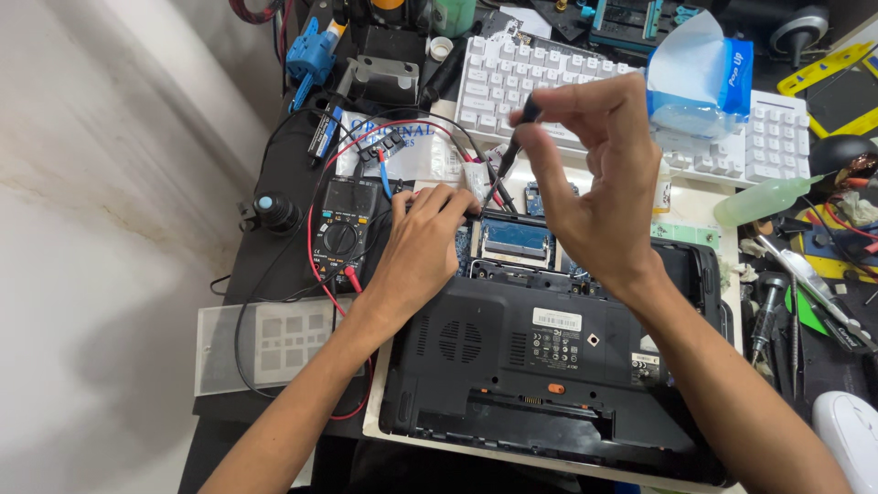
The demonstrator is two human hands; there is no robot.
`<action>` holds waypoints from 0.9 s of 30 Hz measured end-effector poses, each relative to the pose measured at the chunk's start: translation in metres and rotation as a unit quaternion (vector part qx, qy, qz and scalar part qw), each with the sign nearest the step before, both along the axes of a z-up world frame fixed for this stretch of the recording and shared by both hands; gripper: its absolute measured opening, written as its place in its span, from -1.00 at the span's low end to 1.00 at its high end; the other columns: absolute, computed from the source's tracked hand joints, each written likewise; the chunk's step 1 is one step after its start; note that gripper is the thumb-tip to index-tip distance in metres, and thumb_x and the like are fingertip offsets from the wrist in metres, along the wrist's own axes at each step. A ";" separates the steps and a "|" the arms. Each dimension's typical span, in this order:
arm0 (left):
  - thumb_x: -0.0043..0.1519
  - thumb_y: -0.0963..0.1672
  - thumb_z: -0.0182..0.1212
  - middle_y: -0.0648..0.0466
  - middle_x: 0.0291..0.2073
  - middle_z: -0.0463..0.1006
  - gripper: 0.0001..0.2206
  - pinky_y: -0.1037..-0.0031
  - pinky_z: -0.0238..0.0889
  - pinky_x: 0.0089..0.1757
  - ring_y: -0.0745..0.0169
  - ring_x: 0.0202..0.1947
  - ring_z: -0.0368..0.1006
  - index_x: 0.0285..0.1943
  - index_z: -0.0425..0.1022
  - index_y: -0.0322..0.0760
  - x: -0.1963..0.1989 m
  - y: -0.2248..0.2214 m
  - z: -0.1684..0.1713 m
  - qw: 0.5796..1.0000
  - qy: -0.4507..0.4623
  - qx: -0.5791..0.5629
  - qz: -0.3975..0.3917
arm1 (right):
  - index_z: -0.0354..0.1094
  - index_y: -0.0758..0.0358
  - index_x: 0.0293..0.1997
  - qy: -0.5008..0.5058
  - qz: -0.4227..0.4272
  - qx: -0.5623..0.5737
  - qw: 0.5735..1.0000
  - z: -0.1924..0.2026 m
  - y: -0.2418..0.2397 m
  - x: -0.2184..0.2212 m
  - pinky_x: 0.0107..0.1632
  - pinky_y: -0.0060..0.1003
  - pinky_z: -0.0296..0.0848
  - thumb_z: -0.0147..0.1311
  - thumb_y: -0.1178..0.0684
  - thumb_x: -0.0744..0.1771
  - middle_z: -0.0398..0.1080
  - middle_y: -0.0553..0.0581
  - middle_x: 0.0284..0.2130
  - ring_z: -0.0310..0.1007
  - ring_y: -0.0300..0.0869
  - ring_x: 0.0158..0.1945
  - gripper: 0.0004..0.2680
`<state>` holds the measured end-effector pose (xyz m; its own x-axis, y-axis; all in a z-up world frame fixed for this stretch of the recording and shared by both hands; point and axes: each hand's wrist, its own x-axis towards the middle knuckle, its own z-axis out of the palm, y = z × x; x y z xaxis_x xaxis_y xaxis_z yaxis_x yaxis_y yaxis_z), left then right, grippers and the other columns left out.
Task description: The person repairs a laptop by disassembling the internal casing and handling components with a screwdriver.
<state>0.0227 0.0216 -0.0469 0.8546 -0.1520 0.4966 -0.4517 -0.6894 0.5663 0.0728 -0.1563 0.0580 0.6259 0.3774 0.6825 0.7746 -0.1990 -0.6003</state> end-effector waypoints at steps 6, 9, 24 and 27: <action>0.12 -0.36 0.02 -0.04 -0.09 0.54 -0.68 0.13 0.03 0.14 -0.04 0.09 0.41 0.00 0.48 -0.30 0.001 -0.001 0.002 1.000 0.006 0.000 0.002 | 0.12 0.41 0.09 -0.038 0.030 0.006 0.999 0.000 -0.002 0.001 0.36 -0.23 0.52 0.18 0.37 0.41 0.30 0.25 0.05 0.43 -0.08 0.20 -0.76; 0.11 -0.36 0.03 -0.04 -0.08 0.55 -0.68 0.12 0.02 0.15 -0.04 0.08 0.41 0.00 0.49 -0.30 0.000 -0.001 0.002 1.000 0.012 -0.002 0.004 | 0.13 0.40 0.08 -0.030 0.011 0.017 0.999 -0.001 -0.003 0.001 0.24 -0.32 0.58 0.29 0.32 0.41 0.28 0.20 -0.03 0.45 -0.19 0.08 -0.72; 0.21 -0.31 0.10 -0.03 -0.08 0.56 -0.78 0.14 0.03 0.13 -0.08 0.06 0.42 -0.01 0.51 -0.29 0.001 -0.004 0.002 1.000 0.018 -0.005 0.015 | 0.12 0.36 0.02 0.050 0.024 0.023 0.998 0.007 -0.002 -0.001 0.22 -0.27 0.60 0.24 0.34 0.36 0.29 0.24 -0.02 0.46 -0.13 0.10 -0.73; 0.23 -0.31 0.10 -0.01 -0.08 0.57 -0.79 0.14 0.03 0.13 -0.04 0.07 0.44 -0.01 0.50 -0.29 0.001 -0.004 0.002 1.000 0.017 -0.004 0.016 | 0.11 0.35 0.02 0.050 0.068 0.022 0.996 0.008 -0.002 -0.002 0.28 -0.25 0.56 0.12 0.37 0.35 0.28 0.21 0.02 0.45 -0.12 0.18 -0.76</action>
<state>0.0239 0.0177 -0.0449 0.8754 -0.1206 0.4681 -0.4097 -0.6993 0.5858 0.0709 -0.1579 0.0661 0.6370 0.4344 0.6368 0.7282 -0.0678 -0.6820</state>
